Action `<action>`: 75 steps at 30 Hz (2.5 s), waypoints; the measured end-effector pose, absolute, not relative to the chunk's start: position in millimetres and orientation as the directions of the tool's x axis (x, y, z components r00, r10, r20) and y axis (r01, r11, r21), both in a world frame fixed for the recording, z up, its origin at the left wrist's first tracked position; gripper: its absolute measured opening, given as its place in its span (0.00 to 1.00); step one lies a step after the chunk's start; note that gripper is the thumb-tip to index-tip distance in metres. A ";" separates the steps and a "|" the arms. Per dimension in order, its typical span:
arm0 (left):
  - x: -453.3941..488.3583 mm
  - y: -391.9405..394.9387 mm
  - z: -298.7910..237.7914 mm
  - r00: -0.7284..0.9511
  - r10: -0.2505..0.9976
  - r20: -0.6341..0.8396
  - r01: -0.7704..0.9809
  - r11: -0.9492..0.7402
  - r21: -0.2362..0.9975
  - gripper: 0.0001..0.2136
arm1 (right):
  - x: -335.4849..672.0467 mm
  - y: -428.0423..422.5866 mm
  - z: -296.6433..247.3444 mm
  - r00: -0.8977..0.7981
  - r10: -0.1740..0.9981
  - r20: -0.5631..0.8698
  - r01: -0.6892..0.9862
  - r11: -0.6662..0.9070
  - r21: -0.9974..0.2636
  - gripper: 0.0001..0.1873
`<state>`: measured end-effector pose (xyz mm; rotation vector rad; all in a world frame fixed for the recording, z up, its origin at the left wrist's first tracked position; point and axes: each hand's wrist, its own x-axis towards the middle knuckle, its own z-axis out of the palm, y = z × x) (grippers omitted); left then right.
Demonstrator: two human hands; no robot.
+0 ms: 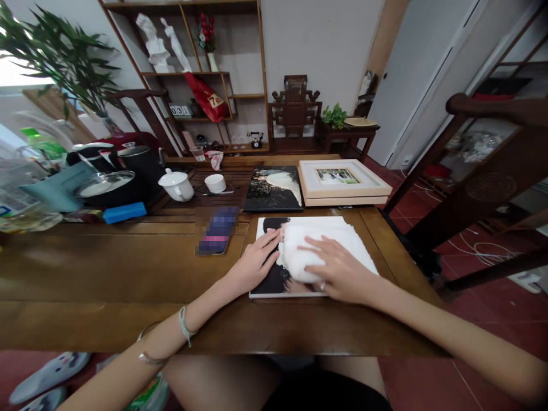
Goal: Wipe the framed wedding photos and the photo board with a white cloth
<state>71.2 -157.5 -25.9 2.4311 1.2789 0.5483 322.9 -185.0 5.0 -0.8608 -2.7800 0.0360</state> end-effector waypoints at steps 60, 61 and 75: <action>72.4 -155.4 -30.9 0.491 0.830 0.266 0.678 -0.556 0.481 0.19 | 275.6 -87.2 38.3 -0.713 0.692 0.114 0.478 0.598 -0.643 0.12; 72.3 -155.0 -30.9 0.491 0.829 0.266 0.679 -0.556 0.480 0.19 | 266.5 -80.0 42.0 -0.749 0.657 0.090 0.462 0.615 -0.639 0.13; 71.2 -155.4 -34.1 0.484 0.829 0.281 0.688 -0.559 0.463 0.19 | 306.9 -74.0 43.1 -0.782 0.623 0.019 0.557 0.713 -0.426 0.17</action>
